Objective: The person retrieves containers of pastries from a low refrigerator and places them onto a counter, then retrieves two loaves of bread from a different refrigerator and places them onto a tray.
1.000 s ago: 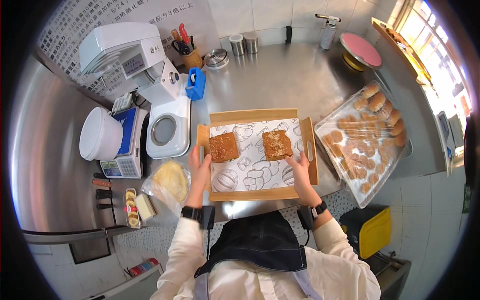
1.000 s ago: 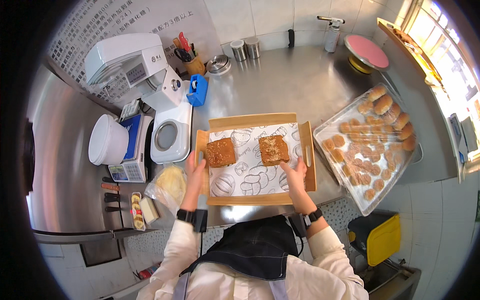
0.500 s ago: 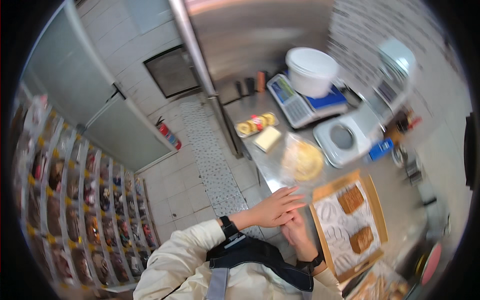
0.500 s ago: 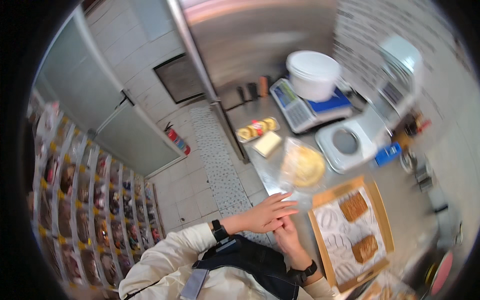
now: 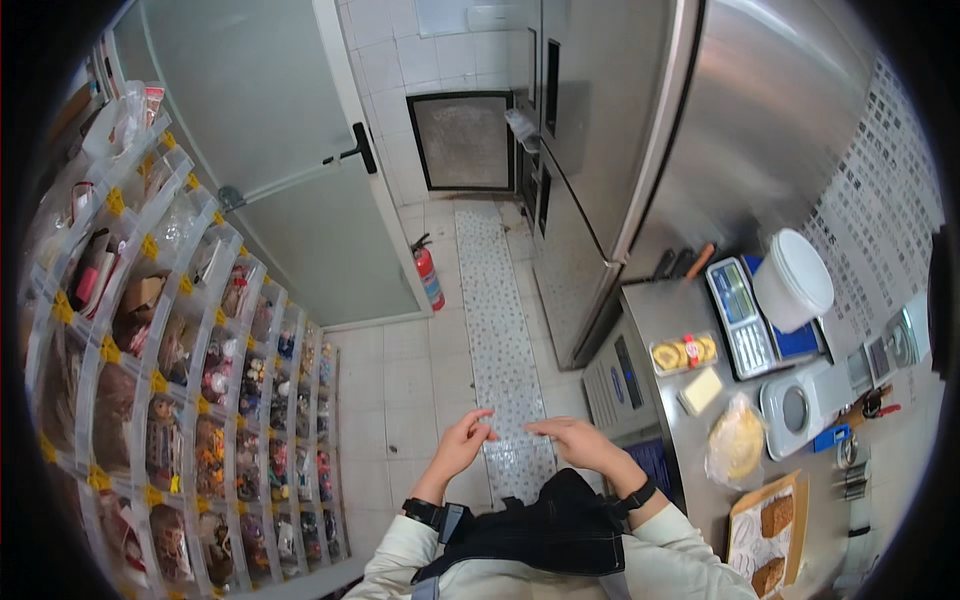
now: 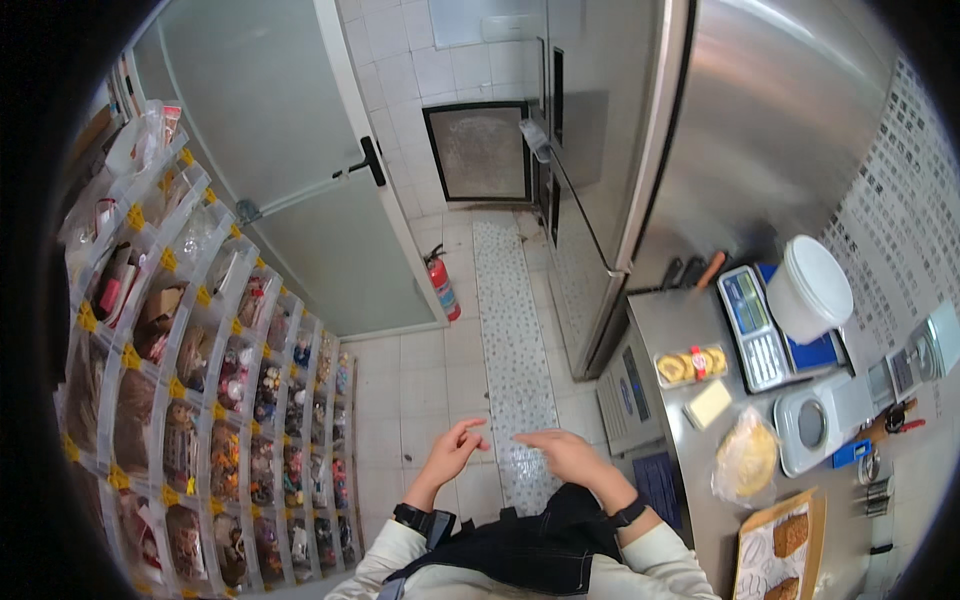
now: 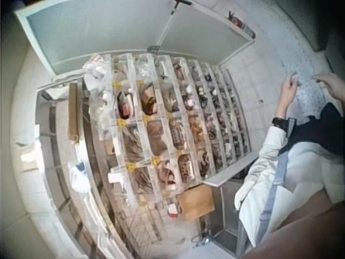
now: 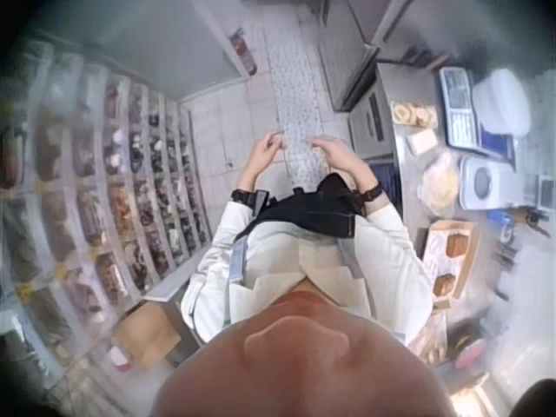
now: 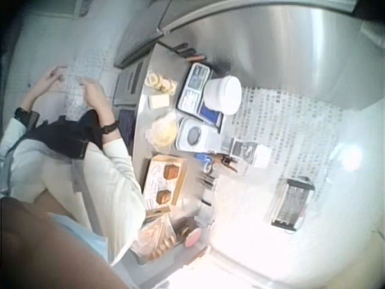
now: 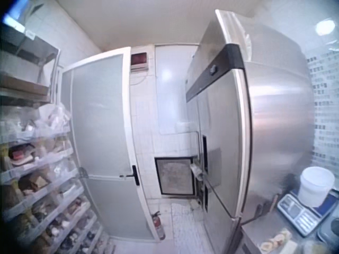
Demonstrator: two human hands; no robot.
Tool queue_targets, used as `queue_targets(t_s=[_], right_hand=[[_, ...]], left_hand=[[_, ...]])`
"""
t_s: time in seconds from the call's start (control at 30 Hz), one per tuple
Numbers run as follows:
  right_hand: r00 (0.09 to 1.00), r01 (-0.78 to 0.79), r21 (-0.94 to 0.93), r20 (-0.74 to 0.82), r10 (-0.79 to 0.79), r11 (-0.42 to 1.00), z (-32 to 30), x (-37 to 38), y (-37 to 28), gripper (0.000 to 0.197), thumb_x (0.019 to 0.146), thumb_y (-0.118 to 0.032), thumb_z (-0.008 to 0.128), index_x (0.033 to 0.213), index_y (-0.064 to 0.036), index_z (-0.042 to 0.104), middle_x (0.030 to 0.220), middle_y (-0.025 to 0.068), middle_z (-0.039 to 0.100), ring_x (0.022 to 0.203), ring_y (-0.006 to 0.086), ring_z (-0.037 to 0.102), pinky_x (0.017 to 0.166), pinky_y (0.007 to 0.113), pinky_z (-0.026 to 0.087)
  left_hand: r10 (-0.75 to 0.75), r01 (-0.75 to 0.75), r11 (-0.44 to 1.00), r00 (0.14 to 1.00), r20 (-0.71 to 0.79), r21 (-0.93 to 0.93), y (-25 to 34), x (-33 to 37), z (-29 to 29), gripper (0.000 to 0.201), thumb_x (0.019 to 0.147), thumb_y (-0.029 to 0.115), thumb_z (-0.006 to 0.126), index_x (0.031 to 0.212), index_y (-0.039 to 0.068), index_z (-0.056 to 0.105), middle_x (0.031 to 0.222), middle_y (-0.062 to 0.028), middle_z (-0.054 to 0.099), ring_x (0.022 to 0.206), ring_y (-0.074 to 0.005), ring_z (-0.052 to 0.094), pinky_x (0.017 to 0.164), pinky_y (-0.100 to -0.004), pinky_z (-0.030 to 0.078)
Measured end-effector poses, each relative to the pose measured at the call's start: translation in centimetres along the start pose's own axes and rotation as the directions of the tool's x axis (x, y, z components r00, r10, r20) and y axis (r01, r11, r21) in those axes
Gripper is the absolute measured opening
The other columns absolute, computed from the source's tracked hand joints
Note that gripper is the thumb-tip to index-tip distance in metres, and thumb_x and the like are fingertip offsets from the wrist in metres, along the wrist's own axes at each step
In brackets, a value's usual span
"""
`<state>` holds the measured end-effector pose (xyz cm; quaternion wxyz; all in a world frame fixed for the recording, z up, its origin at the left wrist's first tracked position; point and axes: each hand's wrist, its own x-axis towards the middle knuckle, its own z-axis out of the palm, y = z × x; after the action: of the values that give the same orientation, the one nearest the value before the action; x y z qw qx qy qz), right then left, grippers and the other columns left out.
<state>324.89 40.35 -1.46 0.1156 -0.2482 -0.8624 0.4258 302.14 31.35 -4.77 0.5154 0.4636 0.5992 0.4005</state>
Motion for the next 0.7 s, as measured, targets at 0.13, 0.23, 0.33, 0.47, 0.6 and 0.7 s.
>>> queue_targets(t_s=[0.13,0.23,0.33,0.47,0.6,0.7], right_hand=[[0.925,-0.376,-0.281,-0.165,0.341,0.883,-3.8,0.9,7.9,0.044,0.071,0.000,0.045,0.115,-0.0036,0.049,0.106,0.0195,0.054,0.101,0.0344,0.050,0.088,0.036,0.040],[0.759,-0.645,-0.142,0.001,0.651,0.751,-6.6,2.1,13.4,0.038,0.079,-0.021,0.050,0.112,-0.0005,0.051,0.105,0.0215,0.056,0.099,0.0356,0.053,0.086,0.038,0.041],[0.734,-0.676,-0.063,0.029,0.678,0.734,-8.2,8.2,18.0,0.038,0.080,-0.022,0.050,0.112,-0.0028,0.052,0.104,0.0211,0.056,0.099,0.0363,0.052,0.086,0.039,0.042],[0.858,-0.508,-0.161,-0.008,0.514,0.846,-12.2,23.0,21.7,0.034,0.080,-0.020,0.048,0.109,-0.0025,0.053,0.103,0.0215,0.055,0.097,0.0370,0.052,0.082,0.040,0.043],[0.992,-0.075,-0.151,-0.110,0.059,0.986,-17.2,40.3,23.1,0.033,0.081,-0.012,0.047,0.112,-0.0009,0.051,0.102,0.0191,0.057,0.097,0.0350,0.051,0.083,0.038,0.042],[0.996,0.018,-0.119,-0.084,-0.028,0.993,-20.9,51.0,24.7,0.031,0.082,-0.012,0.047,0.111,-0.0005,0.051,0.103,0.0180,0.057,0.097,0.0336,0.053,0.082,0.036,0.043]], left_hand=[[0.003,0.003,0.988,0.999,0.034,-0.153,-1.4,5.9,-3.9,0.029,0.090,0.010,0.040,0.118,0.006,0.045,0.099,-0.0128,0.059,0.086,-0.0156,0.059,0.079,-0.0267,0.043],[0.049,-0.058,0.879,0.998,-0.033,-0.474,-2.8,10.6,-6.7,0.027,0.088,0.004,0.039,0.114,0.005,0.048,0.095,-0.0115,0.060,0.087,-0.0146,0.058,0.080,-0.0264,0.043],[0.018,-0.029,0.960,0.999,-0.041,-0.279,-3.2,15.6,-11.8,0.027,0.086,0.002,0.041,0.111,0.004,0.049,0.092,-0.0079,0.060,0.086,-0.0131,0.056,0.079,-0.0258,0.043],[-0.021,0.027,0.999,0.990,-0.143,0.038,-1.0,23.4,-19.0,0.028,0.085,0.002,0.045,0.112,0.004,0.049,0.092,-0.0043,0.060,0.083,-0.0115,0.054,0.079,-0.0247,0.042],[0.066,-0.067,0.998,0.970,-0.234,0.003,2.4,32.4,-24.7,0.028,0.085,0.004,0.047,0.113,0.005,0.049,0.092,-0.0036,0.059,0.085,-0.0104,0.052,0.079,-0.0243,0.041],[-0.008,-0.027,0.981,0.985,-0.175,-0.194,4.8,39.1,-27.5,0.029,0.086,0.006,0.048,0.114,0.006,0.048,0.092,-0.0033,0.059,0.087,-0.0106,0.051,0.080,-0.0243,0.039]])
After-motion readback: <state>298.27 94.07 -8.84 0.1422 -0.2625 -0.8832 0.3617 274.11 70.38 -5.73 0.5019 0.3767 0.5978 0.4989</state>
